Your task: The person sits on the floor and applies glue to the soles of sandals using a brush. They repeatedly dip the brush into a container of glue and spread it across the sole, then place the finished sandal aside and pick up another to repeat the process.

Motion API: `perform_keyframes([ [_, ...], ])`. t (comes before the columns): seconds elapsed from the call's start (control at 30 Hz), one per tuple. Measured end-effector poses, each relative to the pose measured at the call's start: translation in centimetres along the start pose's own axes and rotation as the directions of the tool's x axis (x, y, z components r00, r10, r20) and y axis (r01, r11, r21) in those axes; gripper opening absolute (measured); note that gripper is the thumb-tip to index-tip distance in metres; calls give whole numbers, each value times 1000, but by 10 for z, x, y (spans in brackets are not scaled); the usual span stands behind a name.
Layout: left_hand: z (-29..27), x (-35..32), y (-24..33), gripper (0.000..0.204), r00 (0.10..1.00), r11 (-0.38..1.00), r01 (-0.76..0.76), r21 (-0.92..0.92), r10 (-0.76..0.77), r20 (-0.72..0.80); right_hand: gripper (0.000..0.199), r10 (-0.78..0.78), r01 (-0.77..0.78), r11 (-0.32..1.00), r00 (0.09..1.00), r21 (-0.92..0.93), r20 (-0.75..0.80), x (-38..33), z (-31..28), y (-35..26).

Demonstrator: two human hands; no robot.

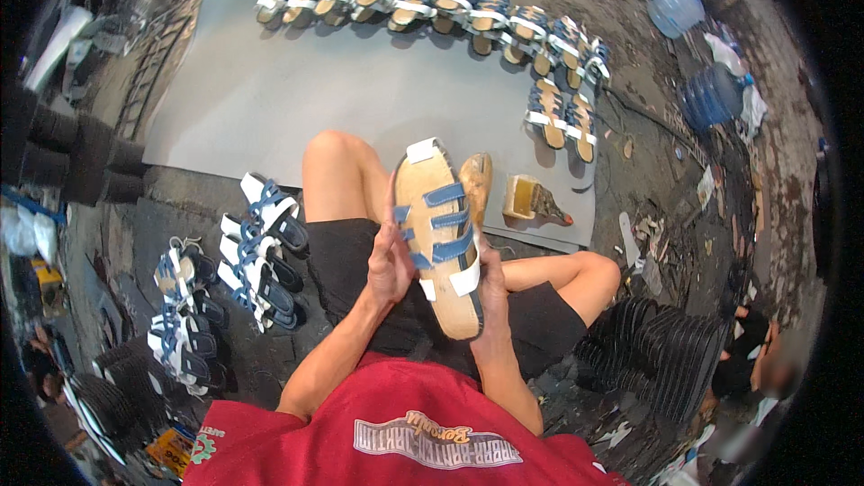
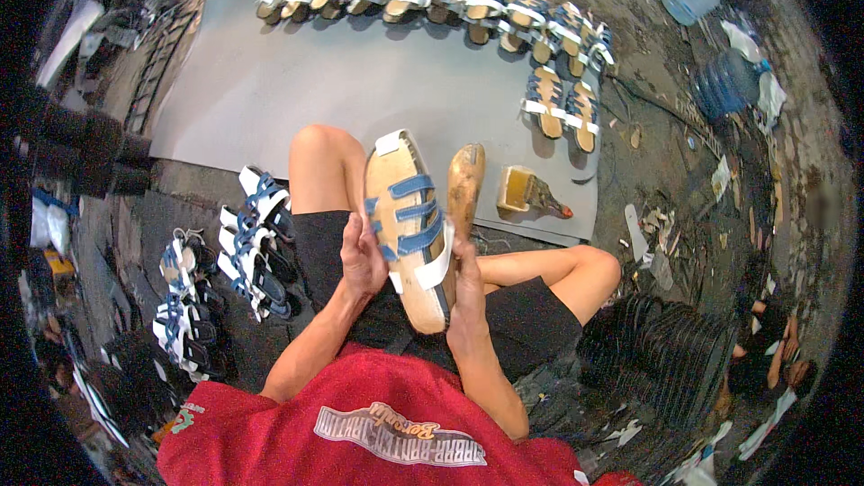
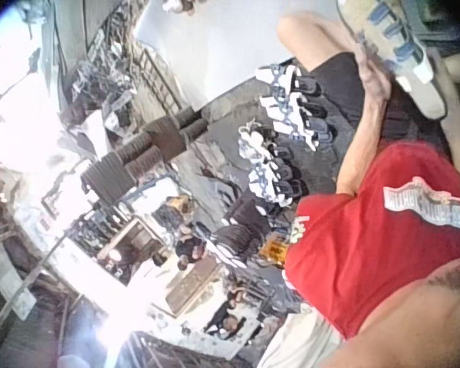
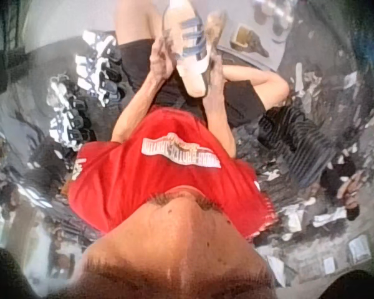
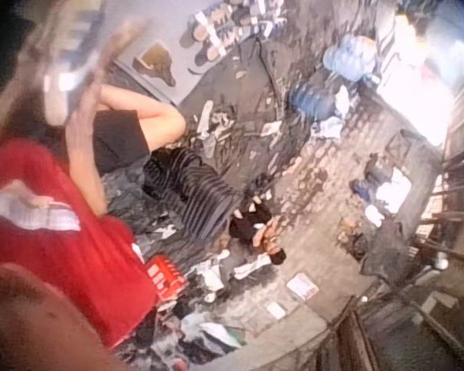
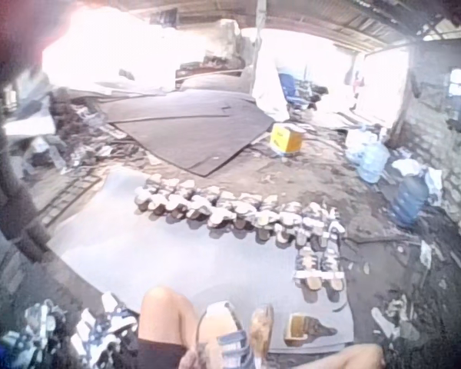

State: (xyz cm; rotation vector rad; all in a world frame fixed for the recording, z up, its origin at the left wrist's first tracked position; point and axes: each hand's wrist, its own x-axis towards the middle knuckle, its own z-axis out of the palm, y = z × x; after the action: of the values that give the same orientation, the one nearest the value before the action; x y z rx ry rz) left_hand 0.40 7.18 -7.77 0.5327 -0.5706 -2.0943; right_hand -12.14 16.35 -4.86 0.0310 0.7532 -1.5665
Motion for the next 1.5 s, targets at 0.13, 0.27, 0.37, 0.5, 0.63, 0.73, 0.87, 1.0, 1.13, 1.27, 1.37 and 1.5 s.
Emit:
perform_keyframes([
  [0.13,13,18,-8,106,979,978,145,-153,-119,167,48,59,-69,994,992,-82,-112,-15,-32,26],
  [0.27,12,1,8,97,941,941,310,-136,-324,-97,33,-487,203,605,859,-770,-156,-2,-70,-7],
  [0.37,3,-10,9,96,936,935,351,-58,-350,26,20,-496,398,864,774,-308,-394,33,-153,-72],
  [0.5,-8,-22,-1,91,885,885,465,1,-465,-33,44,-292,293,946,587,-138,-755,95,-205,-121],
  [0.63,-19,-22,-9,85,900,894,434,111,-424,-104,48,-97,57,995,667,-79,-738,130,-232,-146],
  [0.73,-20,-16,-7,78,918,911,396,113,-390,-71,36,-14,28,1000,738,10,-674,145,-261,-155],
  [0.87,-28,-15,-10,72,920,917,389,83,-382,-90,32,-155,112,988,729,-107,-667,132,-227,-169],
  [1.0,-22,-15,-11,69,912,923,375,87,-351,-210,45,-745,162,491,588,-856,-315,112,-200,-167],
  [1.13,-26,-15,-10,71,918,921,382,75,-369,-146,39,-789,-7,-167,600,-986,129,98,-134,-132],
  [1.27,-19,-18,-11,72,877,882,458,109,-428,-219,32,-749,26,-373,581,-927,318,110,-135,-119],
  [1.37,-21,-28,-12,74,878,849,477,229,-447,-171,33,-740,-9,-357,613,-934,277,118,-143,-114],
  [1.5,-49,-33,-17,85,839,814,544,204,-525,-141,37,-824,3,-178,546,-984,151,100,-126,-119],
])
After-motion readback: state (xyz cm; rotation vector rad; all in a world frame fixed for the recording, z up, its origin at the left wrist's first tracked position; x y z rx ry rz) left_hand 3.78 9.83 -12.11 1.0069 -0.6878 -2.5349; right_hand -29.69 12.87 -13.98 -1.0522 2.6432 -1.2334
